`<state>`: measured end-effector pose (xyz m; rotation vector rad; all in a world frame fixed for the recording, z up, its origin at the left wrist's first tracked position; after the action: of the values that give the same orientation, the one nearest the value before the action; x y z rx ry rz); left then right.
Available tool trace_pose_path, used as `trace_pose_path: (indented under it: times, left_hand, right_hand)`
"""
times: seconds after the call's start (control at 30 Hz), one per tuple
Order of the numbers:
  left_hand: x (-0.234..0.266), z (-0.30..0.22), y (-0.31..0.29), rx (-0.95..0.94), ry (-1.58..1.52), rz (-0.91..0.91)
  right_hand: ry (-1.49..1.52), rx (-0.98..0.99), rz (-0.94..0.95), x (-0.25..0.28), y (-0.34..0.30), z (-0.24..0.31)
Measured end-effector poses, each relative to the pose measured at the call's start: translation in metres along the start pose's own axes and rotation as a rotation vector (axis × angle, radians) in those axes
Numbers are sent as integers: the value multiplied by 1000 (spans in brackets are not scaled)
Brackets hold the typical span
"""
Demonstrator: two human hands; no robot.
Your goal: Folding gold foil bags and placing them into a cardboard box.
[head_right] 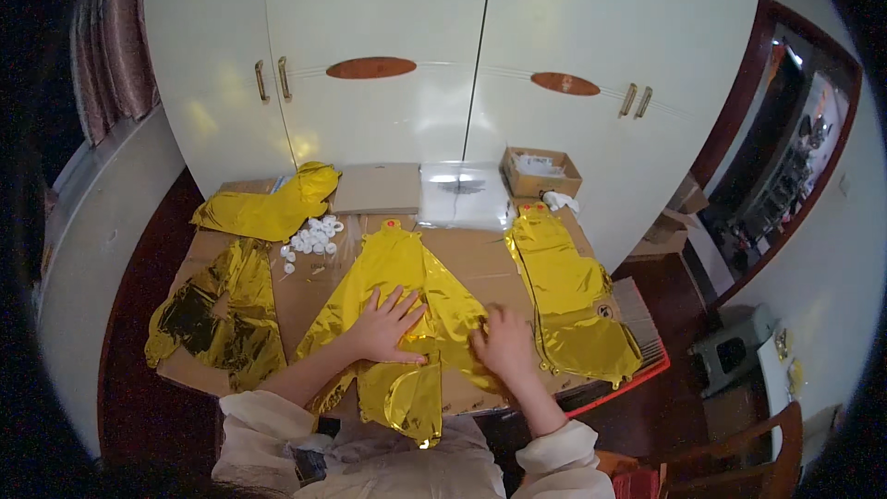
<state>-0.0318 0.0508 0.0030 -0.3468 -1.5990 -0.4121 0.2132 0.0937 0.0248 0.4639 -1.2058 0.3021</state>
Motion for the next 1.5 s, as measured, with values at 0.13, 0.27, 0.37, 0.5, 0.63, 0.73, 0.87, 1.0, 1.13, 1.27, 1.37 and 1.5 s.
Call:
trace_pose_path:
  times: [0.13,0.27,0.37,0.5,0.63,0.73,0.87,1.0,1.13,1.27,1.37,1.5]
  left_hand:
    - [-2,-1,4,-6,-3,-27]
    - [0,-1,4,-5,1,-20]
    - [1,-1,2,5,-4,1]
    - [0,-1,5,-11,-9,-6]
    - [-2,-1,6,-23,-13,-13]
    - [0,-1,3,2,-9,9]
    - [-4,9,6,-30,-19,-27]
    - [15,13,8,11,-144,-164]
    - [35,9,3,148,-504,-415]
    - [48,0,1,206,-628,-414]
    - [37,6,3,220,-641,-317]
    - [25,12,3,211,-636,-220]
  right_hand:
    - [-139,-191,89,17,-23,-31]
    - [83,-277,209,19,-38,-43]
    - [149,-300,308,18,-41,-44]
    - [291,-234,152,17,-50,-50]
    - [531,-173,22,59,-62,19]
    - [569,-54,65,51,-67,76]
    - [348,211,-94,12,-72,120]
    - [214,232,-18,-6,-77,139]
    - [222,211,0,-14,-71,148]
    - [201,202,-14,-25,-65,149]
    - [362,222,-9,-23,-64,149]
    - [596,161,68,-20,-61,127]
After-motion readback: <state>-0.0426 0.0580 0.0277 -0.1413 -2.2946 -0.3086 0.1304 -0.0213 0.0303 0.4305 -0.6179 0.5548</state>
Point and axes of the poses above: each hand's wrist, its own y-axis towards the middle knuckle, its own x-axis out of the back of the hand, z = x × y, the point moved 3 cm from there along y, towards the middle knuckle, and after that the axes turned 6 degrees about z, right-handed, at the moved point
